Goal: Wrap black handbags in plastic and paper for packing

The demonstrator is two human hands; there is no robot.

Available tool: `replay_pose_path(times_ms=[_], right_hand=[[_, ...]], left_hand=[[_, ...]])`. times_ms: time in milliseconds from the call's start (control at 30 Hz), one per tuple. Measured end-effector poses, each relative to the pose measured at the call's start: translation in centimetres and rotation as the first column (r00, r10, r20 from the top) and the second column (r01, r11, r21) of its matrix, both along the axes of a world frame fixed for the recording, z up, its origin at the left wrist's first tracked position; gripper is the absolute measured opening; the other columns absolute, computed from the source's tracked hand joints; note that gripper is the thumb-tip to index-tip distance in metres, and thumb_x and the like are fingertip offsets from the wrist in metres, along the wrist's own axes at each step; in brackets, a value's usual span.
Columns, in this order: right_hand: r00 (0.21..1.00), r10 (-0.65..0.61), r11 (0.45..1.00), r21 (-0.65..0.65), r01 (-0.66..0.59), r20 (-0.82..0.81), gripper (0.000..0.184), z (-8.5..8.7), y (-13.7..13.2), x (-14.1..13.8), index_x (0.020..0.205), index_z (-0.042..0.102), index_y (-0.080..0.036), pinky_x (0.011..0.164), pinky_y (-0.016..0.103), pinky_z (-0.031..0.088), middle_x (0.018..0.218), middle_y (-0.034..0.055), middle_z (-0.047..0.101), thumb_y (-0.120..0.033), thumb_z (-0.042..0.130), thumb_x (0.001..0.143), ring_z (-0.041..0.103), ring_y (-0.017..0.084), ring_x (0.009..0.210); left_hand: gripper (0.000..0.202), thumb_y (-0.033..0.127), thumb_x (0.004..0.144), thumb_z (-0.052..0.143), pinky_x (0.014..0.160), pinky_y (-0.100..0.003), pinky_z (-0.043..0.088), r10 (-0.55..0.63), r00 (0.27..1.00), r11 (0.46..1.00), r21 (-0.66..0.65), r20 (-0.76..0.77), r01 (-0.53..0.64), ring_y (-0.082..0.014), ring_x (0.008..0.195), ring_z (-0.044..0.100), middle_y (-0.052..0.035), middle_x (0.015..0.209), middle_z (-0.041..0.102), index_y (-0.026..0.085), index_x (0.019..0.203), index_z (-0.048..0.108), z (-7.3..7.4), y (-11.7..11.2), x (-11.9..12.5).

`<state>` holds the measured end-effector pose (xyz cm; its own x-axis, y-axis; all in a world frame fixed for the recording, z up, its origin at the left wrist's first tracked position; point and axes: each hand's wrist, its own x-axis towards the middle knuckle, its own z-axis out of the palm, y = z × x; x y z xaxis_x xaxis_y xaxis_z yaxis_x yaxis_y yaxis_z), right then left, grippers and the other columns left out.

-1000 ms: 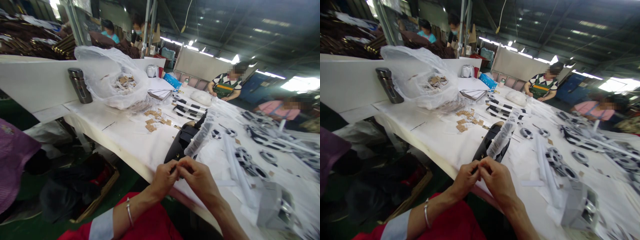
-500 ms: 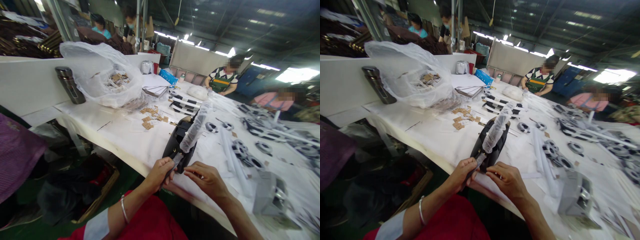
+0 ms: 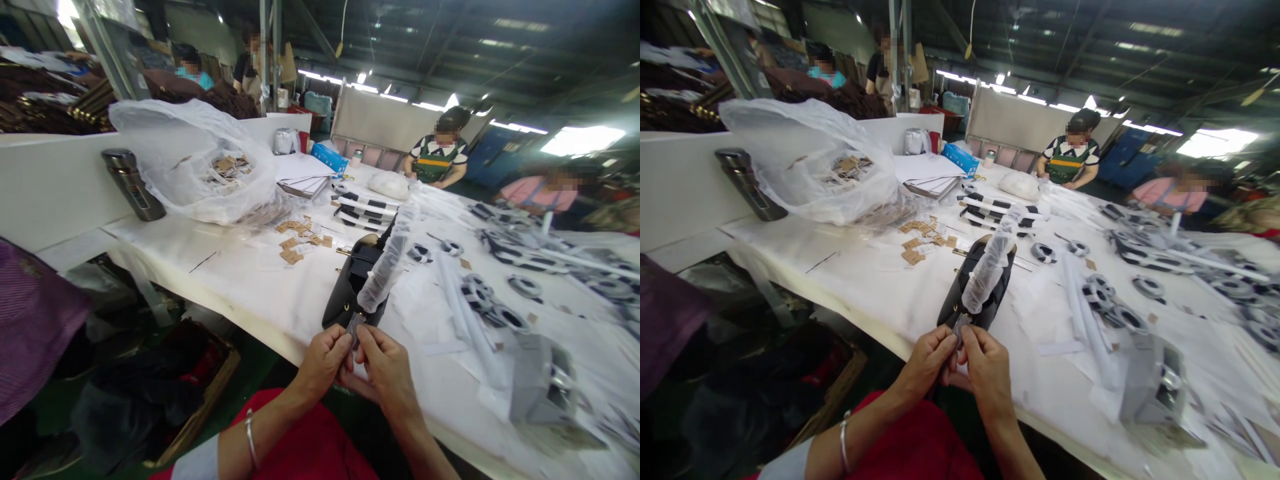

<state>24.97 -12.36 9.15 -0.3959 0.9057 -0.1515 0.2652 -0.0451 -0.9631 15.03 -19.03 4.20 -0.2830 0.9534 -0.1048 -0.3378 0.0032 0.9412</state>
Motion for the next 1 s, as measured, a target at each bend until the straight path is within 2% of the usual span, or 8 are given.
replay_pose_path(times_ms=[133,300,533,700,767,867,933,1000], right_hand=[[0.993,0.016,0.988,-0.154,-0.034,-0.117,0.047,-0.4,-0.2,-0.8,0.063,0.061,-0.018,0.037,0.023,0.023,0.045,-0.0065,0.043,-0.063,0.073,0.07,0.033,0.007,0.037],[0.988,-0.013,0.969,-0.246,-0.026,-0.156,0.046,-0.9,1.0,-1.1,0.064,0.061,-0.016,0.037,0.021,0.016,0.04,-0.0103,0.034,-0.057,0.082,0.063,0.025,0.005,0.037],[0.986,0.104,0.963,-0.233,-0.132,-0.127,0.047,-1.4,2.5,-0.3,0.063,0.058,-0.017,0.038,0.021,0.014,0.041,-0.0104,0.033,-0.058,0.08,0.065,0.022,0.004,0.038],[0.986,0.127,0.981,-0.132,-0.141,-0.108,0.044,-2.9,1.9,-0.2,0.064,0.064,-0.015,0.04,0.022,0.02,0.047,-0.0073,0.038,-0.057,0.075,0.069,0.027,0.006,0.043],[0.983,0.174,0.979,-0.095,-0.179,-0.061,0.039,-4.0,1.1,-0.1,0.06,0.064,-0.015,0.042,0.022,0.022,0.048,-0.0054,0.042,-0.051,0.074,0.07,0.032,0.007,0.046],[0.976,0.216,0.973,-0.083,-0.215,0.009,0.027,-6.3,-0.4,0.6,0.059,0.066,-0.014,0.043,0.021,0.025,0.049,-0.0045,0.045,-0.038,0.07,0.071,0.037,0.009,0.047],[0.977,0.21,0.974,-0.094,-0.205,0.041,0.022,-7.7,-1.1,1.7,0.06,0.066,-0.015,0.042,0.021,0.025,0.048,-0.0049,0.046,-0.034,0.068,0.072,0.038,0.009,0.045],[0.979,0.194,0.975,-0.126,-0.184,0.069,0.021,-8.7,-1.2,3.4,0.06,0.066,-0.016,0.04,0.021,0.025,0.047,-0.0052,0.047,-0.034,0.068,0.072,0.037,0.008,0.042]], left_hand=[[0.043,0.061,0.089,0.052,0.039,-0.019,0.031,0.023,0.999,1.0,-0.004,0.023,-0.023,-0.0067,0.038,0.042,0.0057,0.055,0.054,0.019,0.079,0.049,-0.8,0.4,0.5],[0.034,0.053,0.088,0.056,0.042,-0.019,0.034,0.005,0.995,0.999,-0.053,-0.101,-0.01,-0.0077,0.041,0.045,0.0058,0.058,0.054,0.019,0.087,0.053,-2.0,0.3,1.3],[0.048,0.061,0.089,0.048,0.04,-0.02,0.034,-0.194,0.974,0.978,-0.104,-0.115,0.182,-0.0096,0.038,0.047,0.0017,0.058,0.06,0.016,0.099,0.056,-5.4,-1.2,1.8],[0.042,0.058,0.085,0.053,0.042,-0.021,0.034,-0.328,0.935,0.925,-0.246,-0.132,0.29,-0.0115,0.041,0.05,-0.0007,0.058,0.061,0.017,0.082,0.059,-7.1,-1.9,1.1],[0.039,0.054,0.084,0.055,0.046,-0.022,0.037,-0.403,0.9,0.894,-0.285,-0.168,0.347,-0.0128,0.045,0.052,-0.0005,0.056,0.058,0.017,0.072,0.06,-7.0,-2.2,0.8],[0.029,0.046,0.079,0.065,0.06,-0.026,0.045,-0.472,0.826,0.878,-0.246,-0.309,0.411,-0.017,0.06,0.058,0.001,0.056,0.057,0.019,0.066,0.064,-6.0,-3.0,-0.3],[0.021,0.042,0.075,0.069,0.066,-0.027,0.047,-0.514,0.775,0.857,-0.265,-0.368,0.442,-0.0187,0.066,0.06,0.0021,0.06,0.06,0.021,0.07,0.068,-5.1,-3.5,-2.0],[0.023,0.044,0.079,0.064,0.063,-0.026,0.046,-0.549,0.748,0.829,-0.357,-0.373,0.43,-0.0179,0.064,0.061,0.0009,0.067,0.065,0.021,0.077,0.069,-4.1,-3.7,-4.5]])
